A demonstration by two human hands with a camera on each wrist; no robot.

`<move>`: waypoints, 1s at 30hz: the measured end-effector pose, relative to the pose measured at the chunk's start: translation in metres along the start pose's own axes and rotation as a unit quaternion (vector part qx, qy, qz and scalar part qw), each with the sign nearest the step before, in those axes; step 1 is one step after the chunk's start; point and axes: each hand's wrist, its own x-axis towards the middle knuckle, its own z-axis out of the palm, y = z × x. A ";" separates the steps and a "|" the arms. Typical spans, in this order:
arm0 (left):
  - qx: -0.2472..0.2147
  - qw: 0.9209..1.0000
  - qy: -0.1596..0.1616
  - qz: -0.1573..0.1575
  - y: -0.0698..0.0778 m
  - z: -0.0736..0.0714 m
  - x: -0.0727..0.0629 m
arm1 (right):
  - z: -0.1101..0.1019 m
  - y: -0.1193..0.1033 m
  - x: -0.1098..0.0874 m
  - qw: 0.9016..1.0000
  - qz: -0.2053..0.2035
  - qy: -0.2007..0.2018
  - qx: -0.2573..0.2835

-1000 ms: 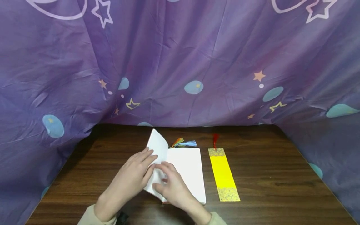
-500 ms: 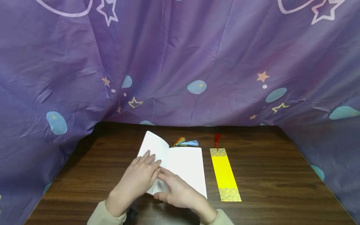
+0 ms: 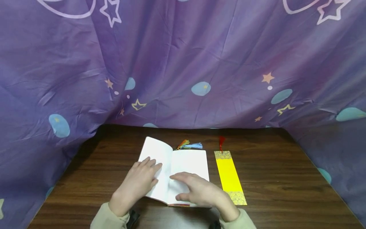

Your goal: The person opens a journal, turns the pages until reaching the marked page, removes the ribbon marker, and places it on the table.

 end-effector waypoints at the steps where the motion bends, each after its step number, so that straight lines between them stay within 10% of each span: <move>1: -0.001 1.000 -0.004 -0.003 0.000 0.000 0.000 | -0.002 0.003 -0.002 1.000 0.002 0.004 -0.001; 14: -0.010 1.000 -0.016 -0.009 -0.004 0.003 0.000 | -0.016 0.045 -0.023 0.998 0.053 0.026 0.012; 30: -0.031 0.999 -0.032 -0.025 -0.010 0.003 -0.002 | -0.002 0.056 -0.033 0.987 0.149 -0.064 0.003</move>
